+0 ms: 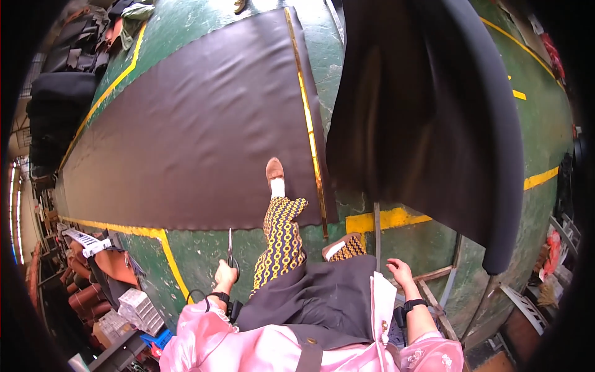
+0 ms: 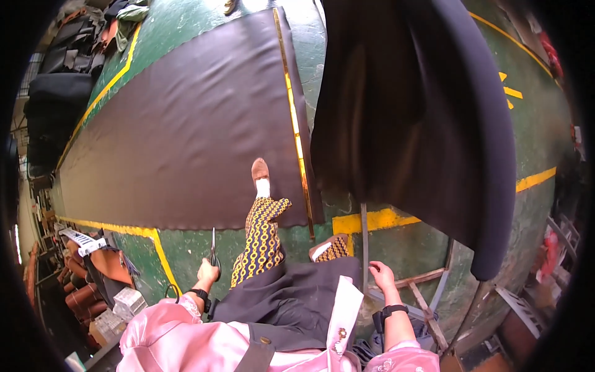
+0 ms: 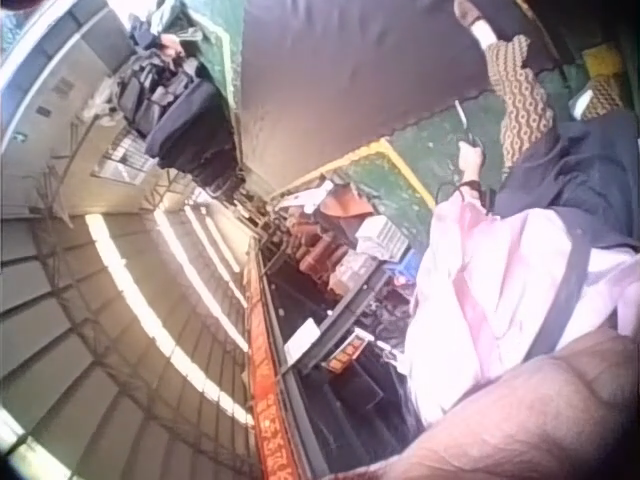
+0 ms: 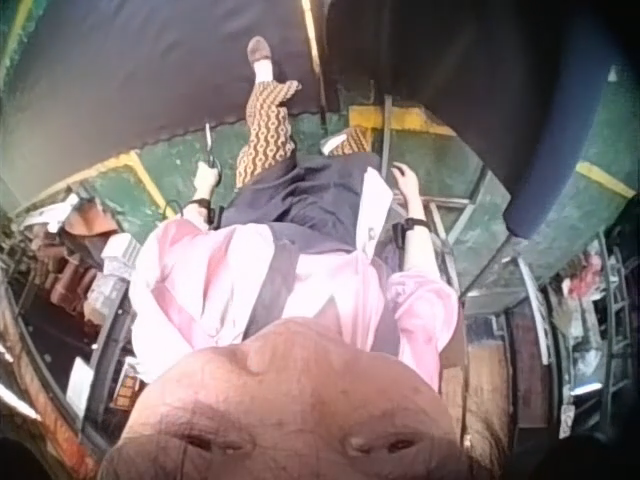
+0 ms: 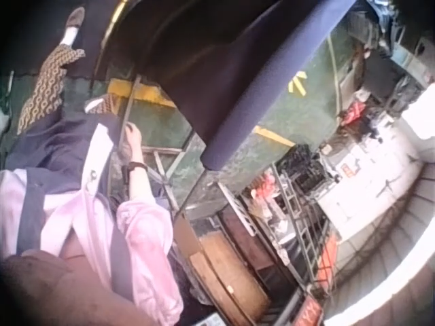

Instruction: Cutting a large black material sheet using a metal guide and scissors, then rolling it up in a factory environment.

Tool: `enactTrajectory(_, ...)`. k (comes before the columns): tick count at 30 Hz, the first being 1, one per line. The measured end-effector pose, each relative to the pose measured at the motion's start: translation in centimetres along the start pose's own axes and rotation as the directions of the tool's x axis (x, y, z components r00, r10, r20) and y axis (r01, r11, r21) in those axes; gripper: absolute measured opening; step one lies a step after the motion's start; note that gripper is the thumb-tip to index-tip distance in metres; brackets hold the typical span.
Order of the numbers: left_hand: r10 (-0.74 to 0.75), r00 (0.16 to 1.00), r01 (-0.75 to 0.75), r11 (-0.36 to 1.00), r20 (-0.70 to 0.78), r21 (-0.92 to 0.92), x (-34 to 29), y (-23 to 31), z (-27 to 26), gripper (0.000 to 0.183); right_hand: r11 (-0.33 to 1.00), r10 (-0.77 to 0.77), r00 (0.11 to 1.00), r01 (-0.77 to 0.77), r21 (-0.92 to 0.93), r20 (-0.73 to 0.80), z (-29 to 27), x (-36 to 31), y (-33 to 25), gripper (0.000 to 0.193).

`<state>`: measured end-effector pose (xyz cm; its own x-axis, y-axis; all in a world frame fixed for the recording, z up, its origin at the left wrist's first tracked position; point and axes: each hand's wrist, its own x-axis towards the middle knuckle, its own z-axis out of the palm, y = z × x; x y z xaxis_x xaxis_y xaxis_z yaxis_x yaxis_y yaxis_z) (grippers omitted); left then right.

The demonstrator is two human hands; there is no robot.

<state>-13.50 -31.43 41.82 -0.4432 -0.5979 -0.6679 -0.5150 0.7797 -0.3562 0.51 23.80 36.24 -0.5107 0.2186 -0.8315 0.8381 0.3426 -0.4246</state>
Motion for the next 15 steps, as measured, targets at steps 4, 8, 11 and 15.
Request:
enactTrajectory(4,-0.058,0.996,0.065,0.991,0.060,-0.118,-2.6,-4.8,0.8,0.036,0.974,0.039,0.999,-0.038,0.224,0.001,-0.3,-5.5,-1.9,0.027)
enactTrajectory(8,0.023,0.999,-0.012,0.975,0.045,-0.220,-1.8,-5.9,1.1,0.036,0.929,0.200,0.980,-0.185,0.321,-0.015,0.5,-10.5,-2.1,0.027)
enactTrajectory(11,0.056,0.996,-0.034,0.956,0.068,-0.291,-0.5,-7.9,1.7,0.036,0.930,0.288,0.958,-0.283,0.233,0.012,1.6,-12.8,-4.9,0.027)
enactTrajectory(15,0.053,0.986,0.024,0.892,0.158,-0.452,0.1,-11.9,3.6,0.034,0.950,0.273,0.961,-0.276,0.147,0.038,2.5,-16.0,-8.1,0.026)
